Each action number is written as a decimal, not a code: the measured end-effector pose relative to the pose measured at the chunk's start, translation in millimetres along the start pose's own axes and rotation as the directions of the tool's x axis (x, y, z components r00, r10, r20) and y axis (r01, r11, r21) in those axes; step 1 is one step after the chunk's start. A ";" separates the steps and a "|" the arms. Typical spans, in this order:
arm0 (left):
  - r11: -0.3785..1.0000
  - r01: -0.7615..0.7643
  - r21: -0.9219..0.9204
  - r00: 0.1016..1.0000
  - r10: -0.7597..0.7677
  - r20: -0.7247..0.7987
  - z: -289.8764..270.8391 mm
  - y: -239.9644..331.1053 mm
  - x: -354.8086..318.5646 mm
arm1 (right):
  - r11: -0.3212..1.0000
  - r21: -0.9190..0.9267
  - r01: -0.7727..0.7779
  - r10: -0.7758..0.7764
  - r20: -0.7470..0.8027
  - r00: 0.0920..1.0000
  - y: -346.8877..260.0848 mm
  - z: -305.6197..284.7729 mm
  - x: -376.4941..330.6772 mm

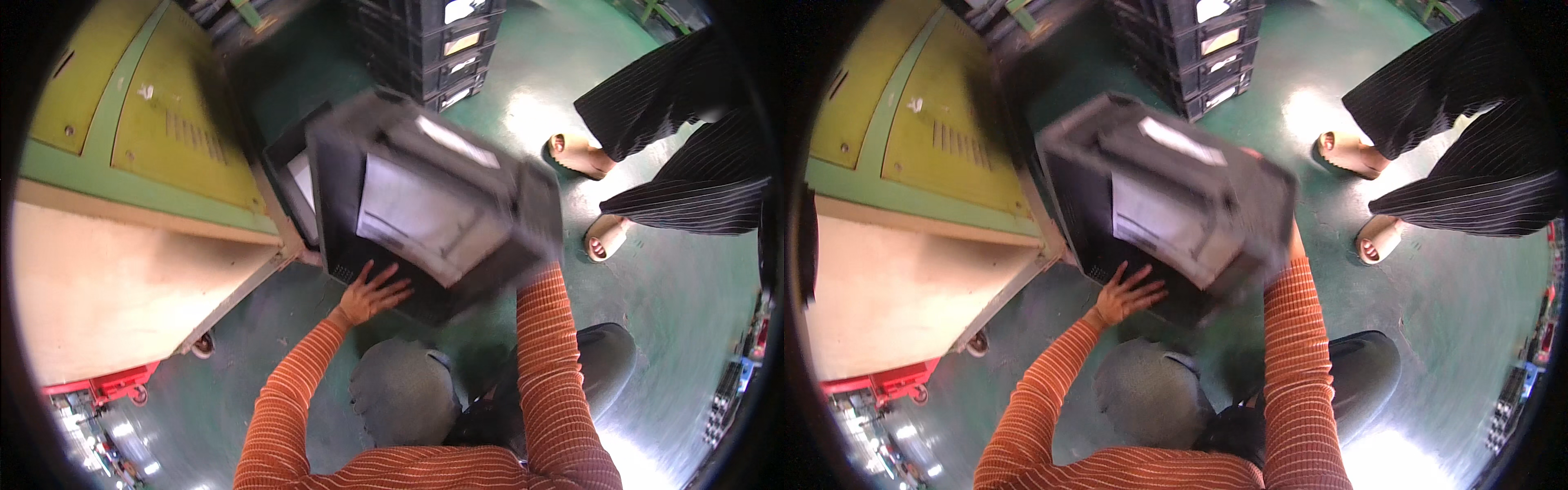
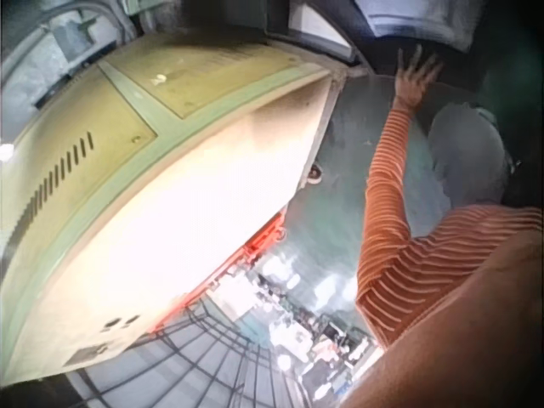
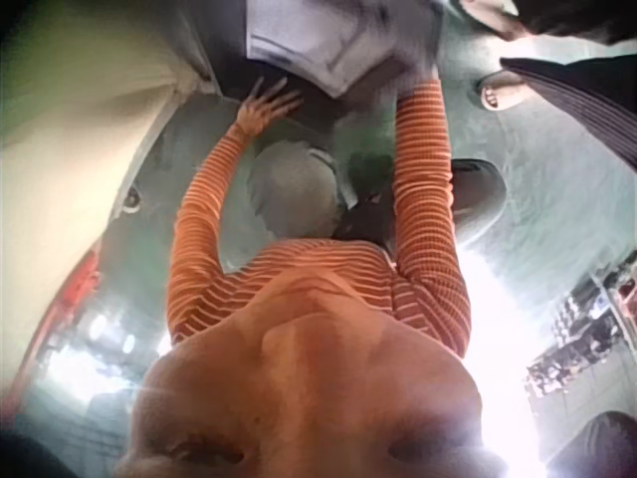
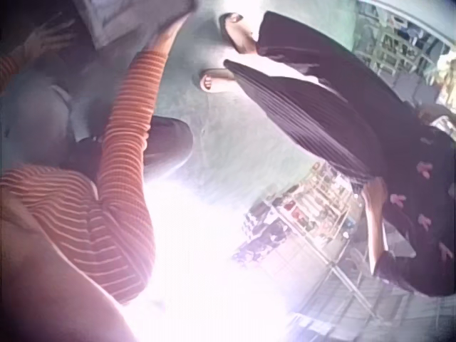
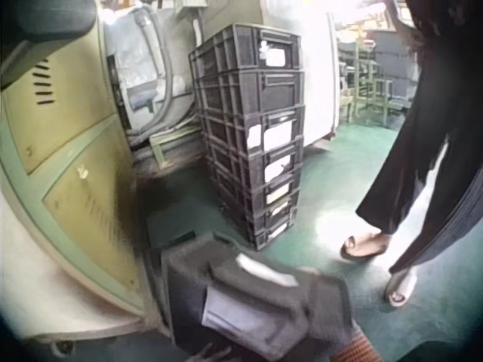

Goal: The person walks through a warehouse, picks up a black plastic bin, and places it on a table. They then remove a label from the bin and place it on a stack of other bins. The person continues to organize bins and labels throughout the warehouse.

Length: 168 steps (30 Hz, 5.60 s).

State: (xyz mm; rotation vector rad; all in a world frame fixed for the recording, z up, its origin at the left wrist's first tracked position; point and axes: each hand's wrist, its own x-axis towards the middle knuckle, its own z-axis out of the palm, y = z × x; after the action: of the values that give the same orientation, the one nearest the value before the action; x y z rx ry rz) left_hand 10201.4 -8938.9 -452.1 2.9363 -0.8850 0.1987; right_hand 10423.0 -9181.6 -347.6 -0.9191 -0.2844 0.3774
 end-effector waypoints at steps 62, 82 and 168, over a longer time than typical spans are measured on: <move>0.370 0.698 -0.613 0.483 -0.875 0.022 -137.2 -115.1 110.8 | 0.254 -0.967 -0.013 -0.476 -0.136 0.869 88.7 105.4 21.9; 0.298 0.745 -0.597 0.420 -0.905 0.073 -143.0 -97.2 120.7 | 0.419 -0.907 0.034 -0.326 -0.115 0.938 73.1 90.9 14.5; -0.557 0.041 -0.829 0.711 -0.567 0.416 -180.1 -0.1 60.6 | 0.505 -0.823 0.260 0.011 0.308 0.951 -42.1 106.8 -58.9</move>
State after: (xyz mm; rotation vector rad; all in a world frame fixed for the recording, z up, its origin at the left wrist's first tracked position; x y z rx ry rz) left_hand 10232.8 -8953.4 -265.2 1.0132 0.3244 -0.1308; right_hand 10336.1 -9153.9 -256.3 -1.8430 -0.8554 0.2035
